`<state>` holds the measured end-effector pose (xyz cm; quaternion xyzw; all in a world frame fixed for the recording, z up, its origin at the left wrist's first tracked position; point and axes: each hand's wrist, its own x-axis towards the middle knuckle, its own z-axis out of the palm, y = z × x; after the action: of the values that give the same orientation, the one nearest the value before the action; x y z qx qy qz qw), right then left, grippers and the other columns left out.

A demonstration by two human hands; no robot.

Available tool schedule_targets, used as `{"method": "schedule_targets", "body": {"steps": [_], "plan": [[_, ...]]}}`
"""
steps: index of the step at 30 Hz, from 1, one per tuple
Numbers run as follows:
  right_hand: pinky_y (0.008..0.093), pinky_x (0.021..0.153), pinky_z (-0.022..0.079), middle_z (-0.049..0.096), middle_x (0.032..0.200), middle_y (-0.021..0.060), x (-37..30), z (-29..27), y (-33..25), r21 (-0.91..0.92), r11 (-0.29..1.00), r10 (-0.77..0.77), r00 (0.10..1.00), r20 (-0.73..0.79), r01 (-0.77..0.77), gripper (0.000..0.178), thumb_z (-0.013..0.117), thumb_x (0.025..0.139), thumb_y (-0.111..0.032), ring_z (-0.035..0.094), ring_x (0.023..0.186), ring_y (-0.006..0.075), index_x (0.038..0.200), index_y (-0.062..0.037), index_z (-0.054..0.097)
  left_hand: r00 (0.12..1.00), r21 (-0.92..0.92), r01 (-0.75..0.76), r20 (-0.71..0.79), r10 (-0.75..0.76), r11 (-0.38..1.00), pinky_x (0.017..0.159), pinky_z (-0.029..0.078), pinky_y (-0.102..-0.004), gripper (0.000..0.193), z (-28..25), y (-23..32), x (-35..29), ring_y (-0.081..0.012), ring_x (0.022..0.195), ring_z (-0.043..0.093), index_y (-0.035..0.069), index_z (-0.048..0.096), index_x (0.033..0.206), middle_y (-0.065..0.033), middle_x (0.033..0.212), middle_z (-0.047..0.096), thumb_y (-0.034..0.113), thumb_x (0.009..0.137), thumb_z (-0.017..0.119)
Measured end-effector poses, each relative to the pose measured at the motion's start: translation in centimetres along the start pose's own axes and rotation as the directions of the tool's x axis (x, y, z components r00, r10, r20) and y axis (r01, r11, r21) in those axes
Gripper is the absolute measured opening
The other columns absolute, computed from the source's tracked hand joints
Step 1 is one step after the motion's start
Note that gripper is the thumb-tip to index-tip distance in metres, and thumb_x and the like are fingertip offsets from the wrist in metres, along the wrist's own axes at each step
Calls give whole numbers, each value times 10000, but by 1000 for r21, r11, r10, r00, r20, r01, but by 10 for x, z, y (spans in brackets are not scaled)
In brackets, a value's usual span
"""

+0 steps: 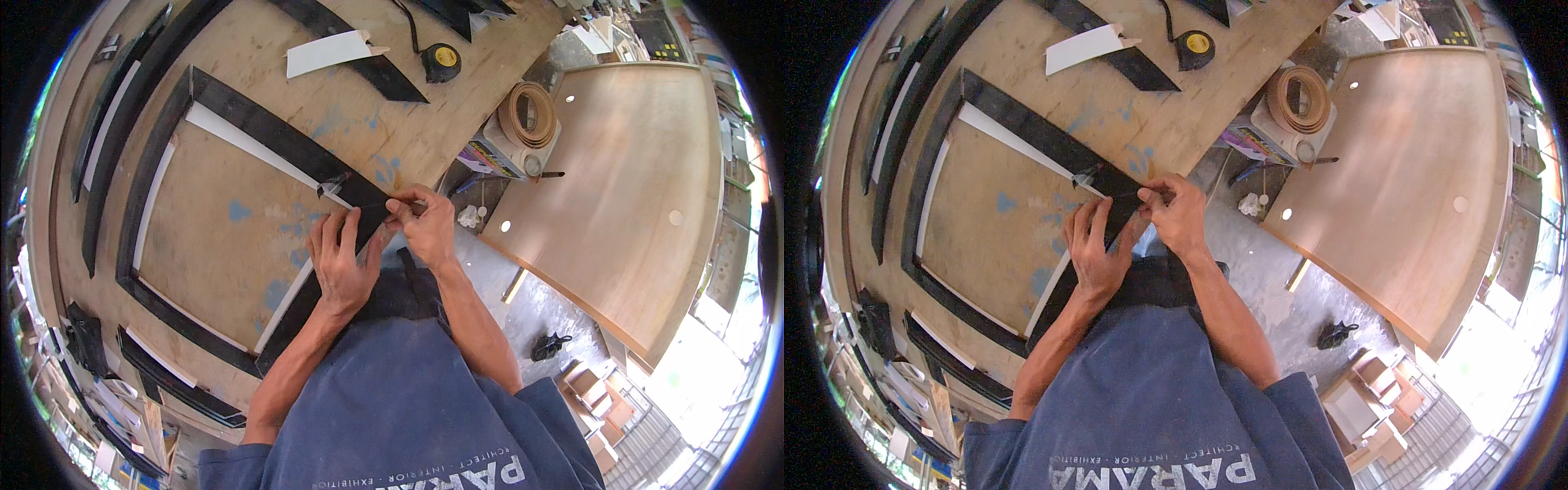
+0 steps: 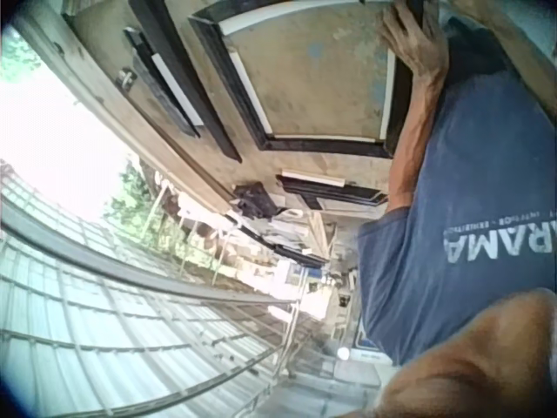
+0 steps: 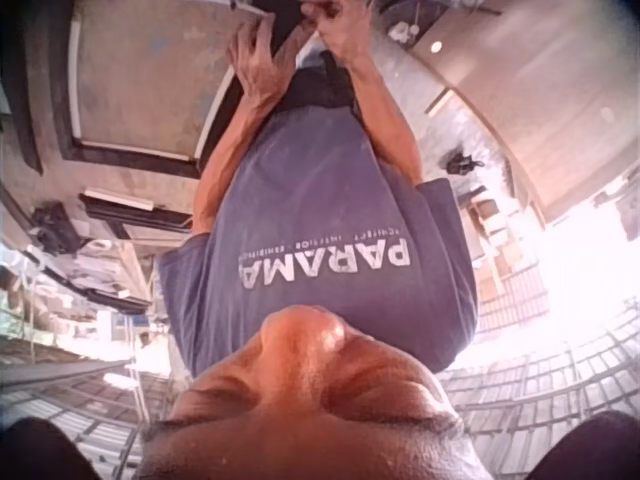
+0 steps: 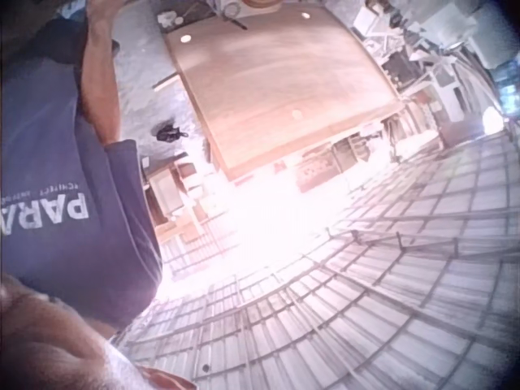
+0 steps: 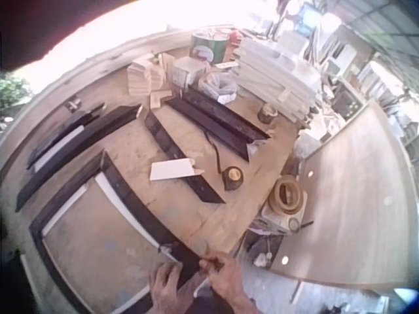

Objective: The person joins wooden frame pieces on a workbench, aligns a corner brace, and later retrieves a fastener from a tool bin in a workshop.

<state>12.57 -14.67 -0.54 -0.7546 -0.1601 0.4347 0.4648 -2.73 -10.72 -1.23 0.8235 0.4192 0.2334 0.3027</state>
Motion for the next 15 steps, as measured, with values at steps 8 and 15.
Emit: {"method": "schedule_targets", "body": {"steps": [8, 15], "plan": [[291, 621, 602, 615, 890, 91, -2, -1, 0, -124, 982, -142, 990, -13, 139, 120, 685, 873, 2, 702, 711, 194, 961, 83, 674, 992, -201, 76, -81, -94, 977, 940, 450, -433, 554, 4, 1, 0, -361, 1087, 571, -45, 547, 1225, -215, 1126, 617, 73, 741, 791], [296, 620, 603, 607, 901, 92, 1, -2, 4, -36, 994, -104, 994, 13, 104, 118, 700, 864, -2, 706, 734, 205, 940, 83, 667, 992, -227, 98, -52, -112, 969, 964, 402, -452, 586, 5, 0, -2, -369, 1105, 539, -40, 521, 1263, -207, 1158, 611, 57, 747, 779]]}}
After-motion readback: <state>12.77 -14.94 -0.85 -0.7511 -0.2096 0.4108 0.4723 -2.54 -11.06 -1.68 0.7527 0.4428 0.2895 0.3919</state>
